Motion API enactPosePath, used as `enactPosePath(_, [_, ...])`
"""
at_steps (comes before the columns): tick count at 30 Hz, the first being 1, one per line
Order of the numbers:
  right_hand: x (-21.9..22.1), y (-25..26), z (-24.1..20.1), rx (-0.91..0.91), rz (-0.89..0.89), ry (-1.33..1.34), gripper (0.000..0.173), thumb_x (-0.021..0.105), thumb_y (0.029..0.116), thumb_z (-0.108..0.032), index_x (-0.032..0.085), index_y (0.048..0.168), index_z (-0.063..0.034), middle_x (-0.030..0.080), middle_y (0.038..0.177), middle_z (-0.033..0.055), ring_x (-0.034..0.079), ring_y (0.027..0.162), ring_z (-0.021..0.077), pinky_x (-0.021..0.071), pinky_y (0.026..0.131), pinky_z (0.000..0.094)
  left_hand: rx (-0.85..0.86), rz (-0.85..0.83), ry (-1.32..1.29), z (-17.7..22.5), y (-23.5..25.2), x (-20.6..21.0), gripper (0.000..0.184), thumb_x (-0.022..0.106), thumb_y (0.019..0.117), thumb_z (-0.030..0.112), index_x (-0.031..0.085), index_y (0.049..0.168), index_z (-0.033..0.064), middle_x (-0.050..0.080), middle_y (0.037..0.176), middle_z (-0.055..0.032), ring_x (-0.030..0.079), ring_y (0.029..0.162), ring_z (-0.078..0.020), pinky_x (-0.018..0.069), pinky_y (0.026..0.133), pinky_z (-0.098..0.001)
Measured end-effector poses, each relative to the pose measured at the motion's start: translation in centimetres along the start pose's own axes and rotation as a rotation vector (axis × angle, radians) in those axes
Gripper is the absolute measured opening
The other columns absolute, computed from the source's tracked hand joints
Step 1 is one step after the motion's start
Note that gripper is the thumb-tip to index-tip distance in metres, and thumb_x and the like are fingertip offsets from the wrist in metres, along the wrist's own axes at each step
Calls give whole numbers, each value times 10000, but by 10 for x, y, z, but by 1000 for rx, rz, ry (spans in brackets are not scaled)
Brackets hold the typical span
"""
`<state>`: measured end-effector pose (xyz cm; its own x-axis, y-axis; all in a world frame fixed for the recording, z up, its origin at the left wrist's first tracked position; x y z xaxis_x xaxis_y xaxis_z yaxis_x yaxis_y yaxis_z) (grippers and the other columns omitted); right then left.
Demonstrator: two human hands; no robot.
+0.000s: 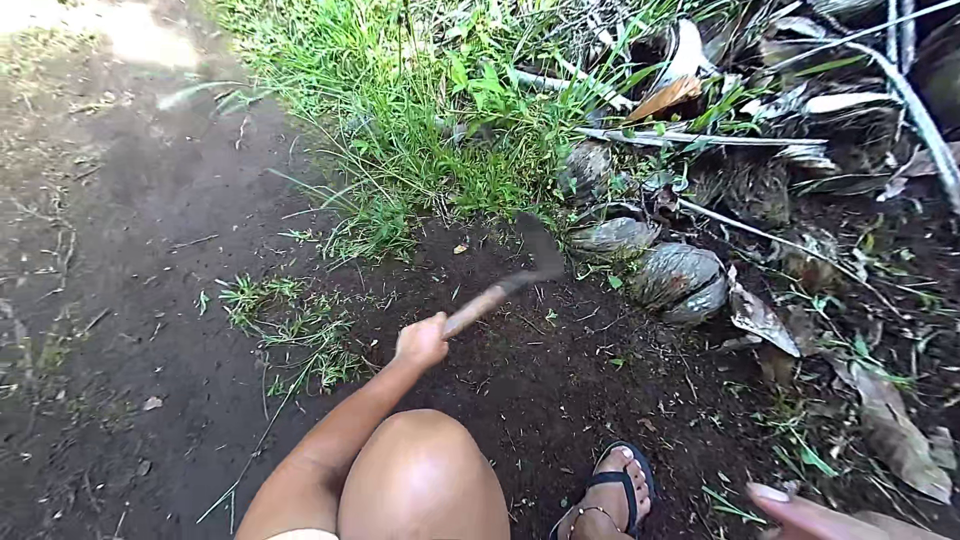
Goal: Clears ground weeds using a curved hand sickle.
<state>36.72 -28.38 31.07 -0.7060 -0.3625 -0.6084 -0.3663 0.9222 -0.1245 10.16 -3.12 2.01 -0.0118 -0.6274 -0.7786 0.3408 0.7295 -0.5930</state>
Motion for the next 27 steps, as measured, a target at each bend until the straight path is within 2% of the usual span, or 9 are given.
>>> enactPosePath(4, [0, 9, 10, 71, 4, -5, 513, 562, 1063, -251, 495, 1451, 78, 656, 1240, 307, 673, 1135, 374, 516, 1045, 486, 541, 163, 192, 79, 4, -39, 351, 672, 911, 186, 618, 1229, 49, 699, 1116, -215, 689, 1046, -415, 528, 871, -607])
enactPosePath(6, [-1, 12, 12, 84, 2, -7, 504, 570, 1061, -240, 504, 1443, 83, 662, 1221, 309, 684, 1105, 368, 532, 1019, 476, 616, 228, 226, 80, 15, -49, 337, 697, 881, 166, 638, 1195, 62, 707, 1052, -207, 699, 991, -413, 534, 828, -605])
enactPosePath(8, [-1, 14, 9, 75, -14, -3, 498, 559, 1067, -240, 503, 1450, 73, 663, 1231, 299, 681, 1113, 360, 527, 1028, 468, 398, 229, 152, 27, 35, -45, 384, 712, 870, 157, 654, 1246, 103, 727, 1109, -182, 705, 1045, -394, 544, 854, -623])
enactPosePath(12, [-1, 3, 9, 52, -1, 10, 499, 542, 1073, -244, 495, 1458, 69, 666, 1213, 300, 681, 1108, 357, 525, 1025, 467, -478, 75, -143, -149, 29, 15, 566, 673, 896, 328, 566, 1399, 91, 652, 1320, -219, 630, 1227, -411, 503, 962, -676])
enactPosePath(14, [-3, -5, 13, 68, 16, 0, 504, 543, 1074, -259, 497, 1459, 64, 667, 1216, 296, 680, 1111, 352, 525, 1027, 467, -638, 59, -218, -168, 5, 33, 552, 685, 894, 280, 553, 1391, 79, 647, 1321, -222, 628, 1240, -398, 505, 970, -652])
enactPosePath(16, [-2, -9, 12, 59, 29, 8, 500, 547, 1071, -255, 503, 1452, 65, 668, 1211, 294, 679, 1104, 352, 520, 1027, 466, -648, 56, -244, -153, -14, 41, 492, 660, 895, 244, 572, 1355, 92, 671, 1276, -204, 652, 1206, -377, 524, 946, -629])
enactPosePath(19, [1, -4, 5, -14, 26, 33, 498, 540, 1069, -270, 516, 1442, 59, 673, 1216, 278, 679, 1116, 342, 515, 1033, 471, -481, 37, -216, -104, -15, 34, 498, 637, 903, 242, 559, 1380, 124, 681, 1264, -183, 664, 1180, -371, 530, 936, -632])
enactPosePath(22, [4, 2, 3, 7, 3, 24, 504, 545, 1067, -261, 504, 1448, 67, 666, 1215, 294, 678, 1108, 362, 520, 1025, 480, -116, 13, -42, -36, -7, 6, 487, 613, 929, 222, 540, 1397, 109, 673, 1283, -176, 656, 1187, -378, 517, 941, -635])
enactPosePath(27, [-2, 12, 11, 102, 1, -24, 501, 584, 1052, -225, 507, 1452, 68, 675, 1177, 310, 704, 1035, 365, 566, 959, 488, 501, 182, 216, 53, 4, -39, 329, 664, 902, 187, 622, 1198, 50, 699, 1101, -215, 689, 1042, -416, 523, 868, -607])
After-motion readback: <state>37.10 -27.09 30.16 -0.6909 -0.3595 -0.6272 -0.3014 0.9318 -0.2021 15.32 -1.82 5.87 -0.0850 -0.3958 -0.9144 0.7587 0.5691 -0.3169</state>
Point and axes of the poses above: each hand's wrist, its own y-axis towards the middle knuckle, its own x-axis out of the palm, z = x × y, the point moved 5 cm from there along y, towards the middle knuckle
